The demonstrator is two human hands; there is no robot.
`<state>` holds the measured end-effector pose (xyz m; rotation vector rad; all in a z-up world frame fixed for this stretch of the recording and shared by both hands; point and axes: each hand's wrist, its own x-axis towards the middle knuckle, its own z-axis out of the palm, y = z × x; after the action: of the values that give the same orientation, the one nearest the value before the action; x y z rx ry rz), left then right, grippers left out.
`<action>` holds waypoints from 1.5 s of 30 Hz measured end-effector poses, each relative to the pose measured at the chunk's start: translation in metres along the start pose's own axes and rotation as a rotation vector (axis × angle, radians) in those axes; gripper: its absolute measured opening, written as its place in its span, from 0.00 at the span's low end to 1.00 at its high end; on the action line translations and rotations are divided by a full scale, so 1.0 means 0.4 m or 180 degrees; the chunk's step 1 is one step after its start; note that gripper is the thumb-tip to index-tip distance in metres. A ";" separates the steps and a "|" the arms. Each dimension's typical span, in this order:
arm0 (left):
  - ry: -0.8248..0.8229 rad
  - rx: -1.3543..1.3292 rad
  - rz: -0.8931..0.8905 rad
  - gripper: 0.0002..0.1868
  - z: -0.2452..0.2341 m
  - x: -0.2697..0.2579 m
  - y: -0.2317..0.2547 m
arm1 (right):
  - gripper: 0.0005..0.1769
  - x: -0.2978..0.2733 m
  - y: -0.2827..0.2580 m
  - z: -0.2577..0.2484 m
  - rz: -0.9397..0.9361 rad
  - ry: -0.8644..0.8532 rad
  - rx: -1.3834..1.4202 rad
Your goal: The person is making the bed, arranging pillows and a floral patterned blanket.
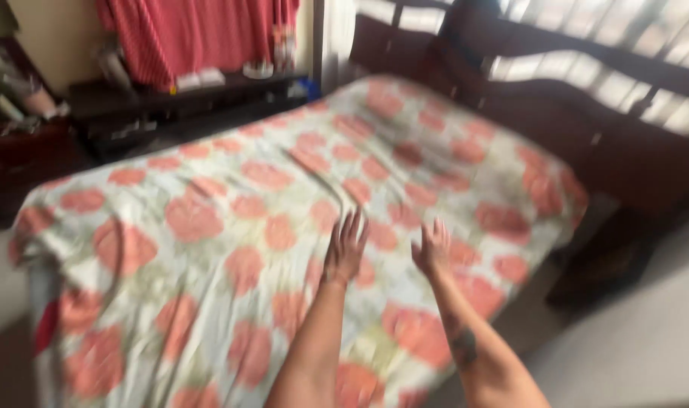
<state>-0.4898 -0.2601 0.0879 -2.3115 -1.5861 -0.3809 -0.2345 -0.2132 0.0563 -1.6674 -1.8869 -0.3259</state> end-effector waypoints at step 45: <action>0.0364 -0.0016 0.0077 0.44 -0.116 -0.439 -0.206 | 0.36 -0.382 -0.547 -0.111 0.0198 -0.0140 0.0365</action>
<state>-0.6306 -0.4005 0.0712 -2.2672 -1.5032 -0.5022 -0.4276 -0.4024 0.0469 -1.6647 -1.8450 -0.1538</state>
